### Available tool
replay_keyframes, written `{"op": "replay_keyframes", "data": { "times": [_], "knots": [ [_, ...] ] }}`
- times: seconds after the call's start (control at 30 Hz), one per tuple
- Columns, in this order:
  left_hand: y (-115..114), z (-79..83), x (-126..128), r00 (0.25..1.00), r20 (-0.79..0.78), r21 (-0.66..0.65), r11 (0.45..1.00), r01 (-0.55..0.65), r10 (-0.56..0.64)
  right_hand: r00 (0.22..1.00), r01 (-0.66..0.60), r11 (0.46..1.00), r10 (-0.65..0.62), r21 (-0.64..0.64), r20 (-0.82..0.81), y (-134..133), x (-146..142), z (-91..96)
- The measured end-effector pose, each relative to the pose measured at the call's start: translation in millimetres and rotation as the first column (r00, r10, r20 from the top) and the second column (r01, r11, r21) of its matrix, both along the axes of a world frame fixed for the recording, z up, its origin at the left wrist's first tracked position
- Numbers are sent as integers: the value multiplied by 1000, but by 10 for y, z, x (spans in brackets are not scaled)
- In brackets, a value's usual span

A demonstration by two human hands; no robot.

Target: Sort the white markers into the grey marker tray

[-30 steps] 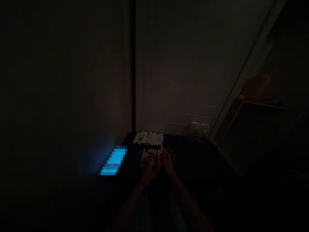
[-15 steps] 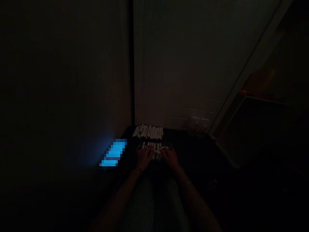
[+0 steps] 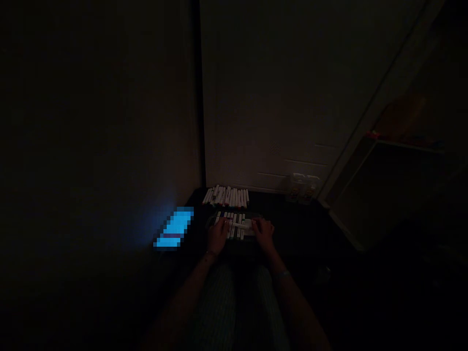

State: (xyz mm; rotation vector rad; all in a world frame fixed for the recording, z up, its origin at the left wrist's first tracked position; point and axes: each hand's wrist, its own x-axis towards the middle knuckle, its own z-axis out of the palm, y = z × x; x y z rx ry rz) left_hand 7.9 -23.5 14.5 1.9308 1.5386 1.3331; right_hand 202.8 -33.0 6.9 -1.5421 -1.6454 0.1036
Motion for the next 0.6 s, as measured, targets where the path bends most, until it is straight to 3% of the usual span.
{"op": "replay_keyframes", "data": {
  "times": [0.17,0.4,0.5,0.6],
  "knots": [
    [7,-11,-26,996,86,-27,999,20,-18,995,14,1000,-14,-4,103,17,-35,-38],
    [8,-21,-32,984,170,-6,998,61,-59,993,-8,1000,9,-8,117,36,-2,-52],
    [-52,-16,-38,996,73,-16,998,58,-56,996,11,1000,-12,14,84,21,22,-48],
    [-123,7,-81,990,-141,35,999,10,-5,998,33,999,-33,2,56,-3,48,-60]
  ]
}}
